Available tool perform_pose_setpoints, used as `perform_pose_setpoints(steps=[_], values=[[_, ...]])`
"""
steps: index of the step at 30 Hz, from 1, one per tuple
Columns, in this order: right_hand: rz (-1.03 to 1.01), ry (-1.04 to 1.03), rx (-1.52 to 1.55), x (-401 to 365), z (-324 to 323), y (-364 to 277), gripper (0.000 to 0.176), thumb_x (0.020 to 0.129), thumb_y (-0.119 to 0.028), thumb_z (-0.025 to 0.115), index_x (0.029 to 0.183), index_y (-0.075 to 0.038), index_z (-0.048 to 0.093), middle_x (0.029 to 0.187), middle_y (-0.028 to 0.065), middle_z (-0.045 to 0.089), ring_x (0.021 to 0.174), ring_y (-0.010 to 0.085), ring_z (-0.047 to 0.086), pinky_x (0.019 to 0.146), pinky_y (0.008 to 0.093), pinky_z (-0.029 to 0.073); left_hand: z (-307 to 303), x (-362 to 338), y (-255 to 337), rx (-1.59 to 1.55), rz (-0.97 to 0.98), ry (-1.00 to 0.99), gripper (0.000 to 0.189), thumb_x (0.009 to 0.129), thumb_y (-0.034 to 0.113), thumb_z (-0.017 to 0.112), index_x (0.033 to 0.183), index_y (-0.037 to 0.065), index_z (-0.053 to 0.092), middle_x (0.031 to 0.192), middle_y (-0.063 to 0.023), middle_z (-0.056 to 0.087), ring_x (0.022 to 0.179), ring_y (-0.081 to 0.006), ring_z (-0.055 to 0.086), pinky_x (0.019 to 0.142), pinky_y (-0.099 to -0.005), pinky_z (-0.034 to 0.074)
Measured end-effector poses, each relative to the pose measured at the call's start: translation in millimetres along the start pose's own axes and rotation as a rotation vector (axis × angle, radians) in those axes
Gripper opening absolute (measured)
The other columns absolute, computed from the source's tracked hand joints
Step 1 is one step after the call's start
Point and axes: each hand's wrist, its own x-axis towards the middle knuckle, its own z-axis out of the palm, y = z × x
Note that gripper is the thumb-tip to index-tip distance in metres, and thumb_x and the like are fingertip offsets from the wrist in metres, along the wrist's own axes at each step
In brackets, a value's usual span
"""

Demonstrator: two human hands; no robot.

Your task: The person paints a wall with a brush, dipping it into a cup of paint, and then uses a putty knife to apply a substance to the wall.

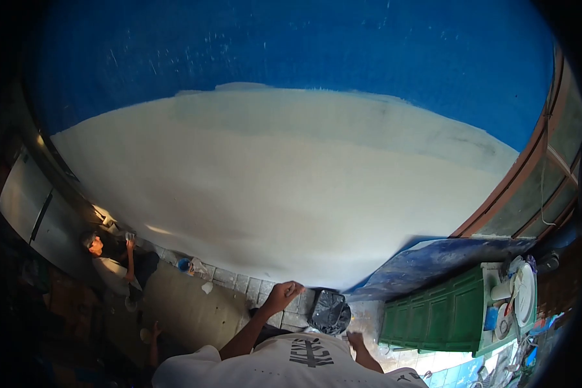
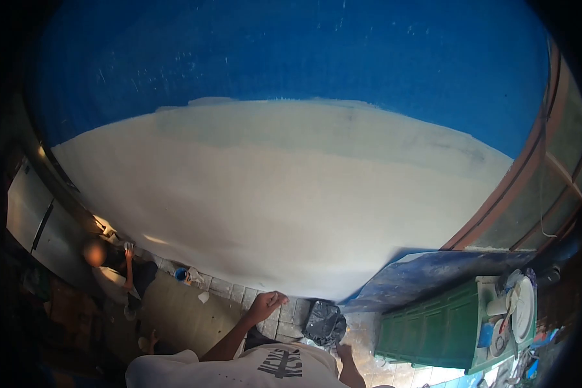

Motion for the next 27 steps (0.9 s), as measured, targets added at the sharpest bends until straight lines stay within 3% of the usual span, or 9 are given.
perform_pose_setpoints(steps=[1, 2, 4, 6, 8, 9, 14, 16, 27], values=[[0.014, -0.065, -0.069, -6, 3, 23, 0.065, 0.094, -0.058, 0.055, 0.099, 0.003, 0.078, 0.087, 0.0170, 0.077, 0.079, 0.0261, 0.073, 0.077, 0.0400, 0.055, 1, -2, 5, 0.020, -0.055, -0.013, 0.046, 0.102, 0.007, 0.064, 0.069, 0.006, 0.032, 0.082, -0.0128, 0.069, 0.095, -0.0177, 0.073, 0.076, -0.0307, 0.054], [-0.336, -0.048, -0.204, 13, 18, 77, 0.058, 0.093, -0.053, 0.055, 0.094, 0.001, 0.079, 0.086, 0.0149, 0.078, 0.080, 0.0251, 0.074, 0.077, 0.0389, 0.055, 3, -4, -1, 0.029, -0.042, -0.007, 0.046, 0.102, 0.007, 0.064, 0.069, 0.006, 0.032, 0.082, -0.0128, 0.069, 0.095, -0.0177, 0.073, 0.076, -0.0307, 0.054], [-0.068, 0.090, -0.162, -23, 15, 65, 0.048, 0.088, -0.045, 0.057, 0.084, -0.004, 0.081, 0.084, 0.0127, 0.078, 0.084, 0.0279, 0.075, 0.083, 0.0403, 0.055, 6, -5, -15, -0.072, -0.003, 0.014, 0.047, 0.103, 0.009, 0.061, 0.069, 0.007, 0.029, 0.087, -0.0160, 0.072, 0.094, -0.0192, 0.074, 0.074, -0.0318, 0.055], [0.025, 0.162, -0.111, -14, 26, 87, 0.064, 0.087, -0.062, 0.059, 0.082, 0.000, 0.074, 0.090, 0.0213, 0.074, 0.084, 0.0404, 0.070, 0.087, 0.0541, 0.049, 6, -5, -10, -0.114, -0.018, 0.030, 0.037, 0.105, 0.010, 0.059, 0.071, 0.004, 0.044, 0.089, -0.0145, 0.073, 0.091, -0.0174, 0.073, 0.073, -0.0325, 0.056], [-0.021, 0.101, -0.458, -21, 19, 76, 0.061, 0.090, -0.054, 0.059, 0.108, 0.002, 0.075, 0.115, 0.0228, 0.073, 0.108, 0.0334, 0.069, 0.089, 0.0476, 0.053, 15, -9, -20, -0.216, -0.141, 0.065, 0.024, 0.106, 0.012, 0.056, 0.086, 0.000, 0.061, 0.090, -0.0112, 0.073, 0.086, -0.0156, 0.070, 0.075, -0.0320, 0.055], [-0.098, 0.195, -0.214, -17, 25, 94, 0.072, 0.089, -0.060, 0.059, 0.114, 0.007, 0.070, 0.126, 0.0251, 0.067, 0.112, 0.0359, 0.066, 0.091, 0.0503, 0.051, 16, -11, -23, -0.247, -0.115, 0.037, 0.021, 0.107, 0.013, 0.055, 0.103, -0.003, 0.067, 0.091, -0.0085, 0.073, 0.083, -0.0137, 0.068, 0.077, -0.0318, 0.055], [-0.131, 0.036, -0.143, -32, -20, 37, 0.066, 0.091, -0.056, 0.062, 0.081, 0.009, 0.067, 0.082, 0.0197, 0.070, 0.073, 0.0296, 0.064, 0.068, 0.0468, 0.050, 36, -6, -9, -0.360, -0.009, 0.011, 0.026, 0.109, 0.016, 0.053, 0.099, -0.004, 0.066, 0.088, -0.0078, 0.071, 0.087, -0.0129, 0.066, 0.082, -0.0318, 0.052], [-0.111, 0.050, 0.323, -47, -14, -2, 0.036, 0.101, -0.030, 0.062, 0.081, 0.000, 0.059, 0.092, 0.0172, 0.075, 0.077, 0.0231, 0.073, 0.059, 0.0350, 0.052, 38, -9, 13, -0.341, 0.002, 0.024, 0.028, 0.109, 0.017, 0.052, 0.097, -0.004, 0.065, 0.086, -0.0081, 0.070, 0.085, -0.0122, 0.065, 0.080, -0.0313, 0.052], [-0.050, -0.055, 0.393, -17, -34, -30, 0.030, 0.103, -0.029, 0.061, 0.091, -0.002, 0.057, 0.102, 0.0160, 0.075, 0.077, 0.0196, 0.073, 0.056, 0.0300, 0.049, 24, -53, -4, -0.311, -0.048, 0.207, 0.040, 0.109, 0.022, 0.052, 0.078, -0.002, 0.057, 0.084, -0.0109, 0.071, 0.076, -0.0140, 0.065, 0.071, -0.0307, 0.053]])
